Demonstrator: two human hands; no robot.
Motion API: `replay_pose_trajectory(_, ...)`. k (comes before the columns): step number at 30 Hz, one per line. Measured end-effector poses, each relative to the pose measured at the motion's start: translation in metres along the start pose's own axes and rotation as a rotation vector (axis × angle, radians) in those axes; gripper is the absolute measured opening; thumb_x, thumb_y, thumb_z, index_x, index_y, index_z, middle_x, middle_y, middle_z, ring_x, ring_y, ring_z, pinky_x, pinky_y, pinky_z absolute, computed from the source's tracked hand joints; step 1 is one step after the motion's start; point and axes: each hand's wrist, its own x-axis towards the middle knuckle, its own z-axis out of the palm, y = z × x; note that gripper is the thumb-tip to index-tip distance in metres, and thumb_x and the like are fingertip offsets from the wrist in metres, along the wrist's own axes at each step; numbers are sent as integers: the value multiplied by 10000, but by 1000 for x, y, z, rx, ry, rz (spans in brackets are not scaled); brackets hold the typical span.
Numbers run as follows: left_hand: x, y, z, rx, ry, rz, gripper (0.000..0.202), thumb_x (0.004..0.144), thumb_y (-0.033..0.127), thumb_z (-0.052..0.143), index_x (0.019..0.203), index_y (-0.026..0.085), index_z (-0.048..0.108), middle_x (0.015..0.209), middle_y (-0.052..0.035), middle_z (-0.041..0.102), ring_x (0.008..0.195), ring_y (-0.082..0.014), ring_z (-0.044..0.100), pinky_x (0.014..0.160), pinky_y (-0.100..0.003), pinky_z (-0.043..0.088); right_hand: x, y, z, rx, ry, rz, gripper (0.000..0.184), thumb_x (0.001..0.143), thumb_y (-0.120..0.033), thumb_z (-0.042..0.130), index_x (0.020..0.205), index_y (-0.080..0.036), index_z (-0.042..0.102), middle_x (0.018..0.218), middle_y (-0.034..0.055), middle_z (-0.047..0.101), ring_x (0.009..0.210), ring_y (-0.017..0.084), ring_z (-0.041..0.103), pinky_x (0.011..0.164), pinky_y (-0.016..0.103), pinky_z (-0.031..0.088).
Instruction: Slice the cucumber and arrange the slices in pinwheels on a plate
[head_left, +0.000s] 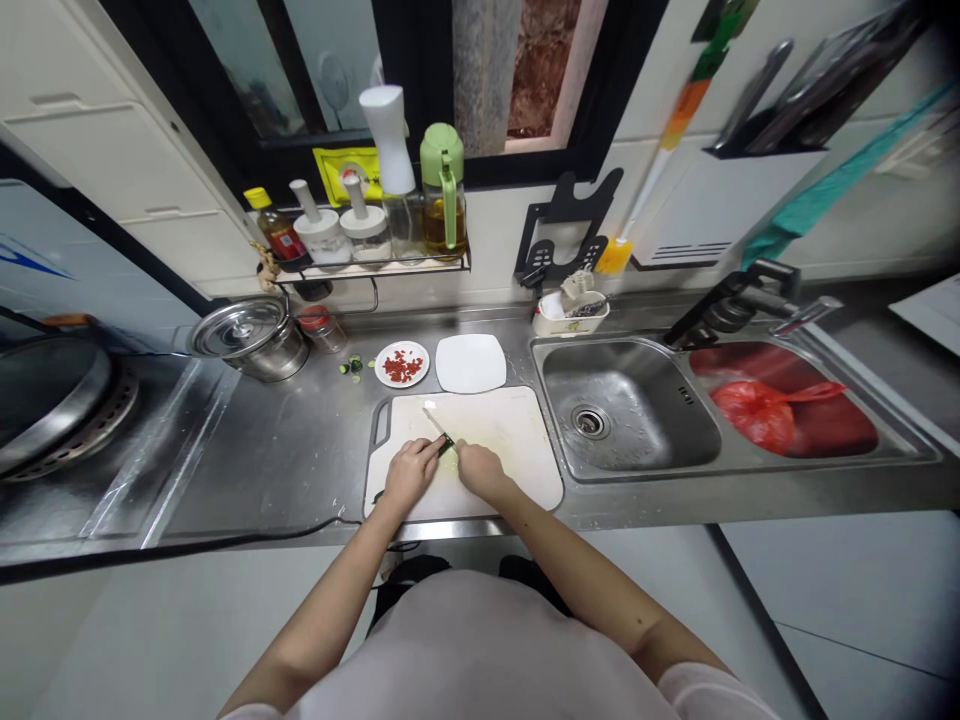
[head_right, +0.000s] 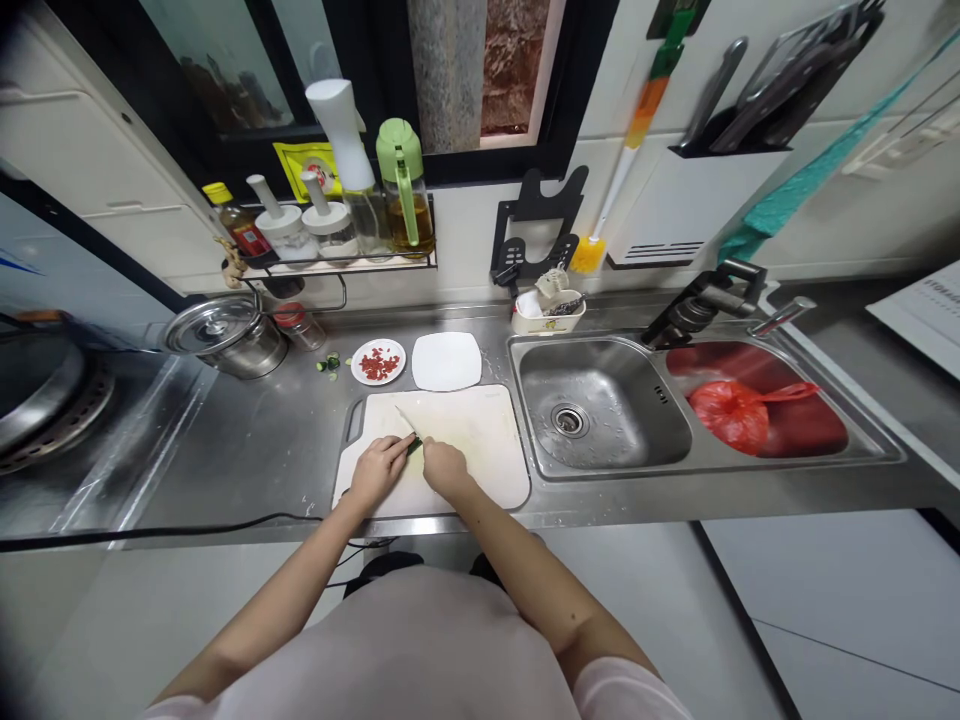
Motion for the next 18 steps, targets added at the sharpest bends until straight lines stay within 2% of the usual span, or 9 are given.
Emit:
replay_pose_trajectory(12,1,4,-1,9,0,-11,371,954,233,458,1294,263,604,992,-47,647,919,-174,550,843,-298,470,-21,13,9,-34,5,21,303,893,-76,360,1142,-113,528,1003,166,687,980,256,668,759,325,473)
replay_pose_trajectory(18,1,4,2,11,13,-5,379,949,228,460,1300,274,596,997,-52,638,924,-175,549,849,-308,479,-12,11,4,-39,9,9,306,901,-74,346,1141,-111,533,1027,174,687,974,247,673,743,311,471)
